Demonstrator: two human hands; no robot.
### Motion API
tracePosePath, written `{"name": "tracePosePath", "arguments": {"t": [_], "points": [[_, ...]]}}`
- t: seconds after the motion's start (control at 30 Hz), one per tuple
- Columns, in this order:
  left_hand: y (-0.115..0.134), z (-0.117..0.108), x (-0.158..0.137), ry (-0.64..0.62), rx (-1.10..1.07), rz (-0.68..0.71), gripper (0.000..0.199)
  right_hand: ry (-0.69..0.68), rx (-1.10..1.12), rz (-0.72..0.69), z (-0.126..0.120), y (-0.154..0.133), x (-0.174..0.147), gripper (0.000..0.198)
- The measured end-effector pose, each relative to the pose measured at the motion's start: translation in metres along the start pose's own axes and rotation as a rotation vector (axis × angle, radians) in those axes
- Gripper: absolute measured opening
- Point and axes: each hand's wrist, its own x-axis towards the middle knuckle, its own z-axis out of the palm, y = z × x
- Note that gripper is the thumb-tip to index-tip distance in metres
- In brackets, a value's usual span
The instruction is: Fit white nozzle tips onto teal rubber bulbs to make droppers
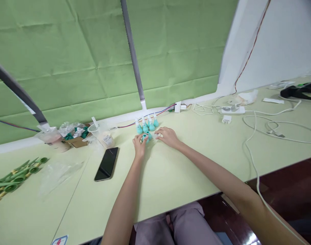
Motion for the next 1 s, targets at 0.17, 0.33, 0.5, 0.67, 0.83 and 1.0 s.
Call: {"name": "tracePosePath", "arguments": {"t": [0.17,0.33,0.5,0.67,0.83,1.0], "points": [[-0.013,0.003,0.006,-0.022,-0.075,0.005,0.030,-0.065,-0.103,-0.047,0.006,-0.004,0.010,0.018],[-0.019,0.006,0.008,-0.017,-0.142,-0.006,0.033,-0.029,-0.112,-0.040,0.016,-0.002,0.007,0.020],[-0.018,0.007,0.007,-0.007,-0.219,-0.066,0.038,0.031,-0.131,-0.071,0.016,0.003,0.007,0.021],[-0.012,0.006,0.004,0.018,-0.235,-0.056,0.031,0.050,-0.112,-0.060,0.007,0.006,0.009,0.022],[-0.006,0.006,0.003,0.010,-0.238,-0.040,0.029,0.147,-0.058,0.029,-0.005,0.012,0.020,0.023],[-0.005,0.006,0.003,0.014,-0.246,-0.024,0.030,0.206,-0.019,0.158,-0.007,0.023,0.054,0.023]]}}
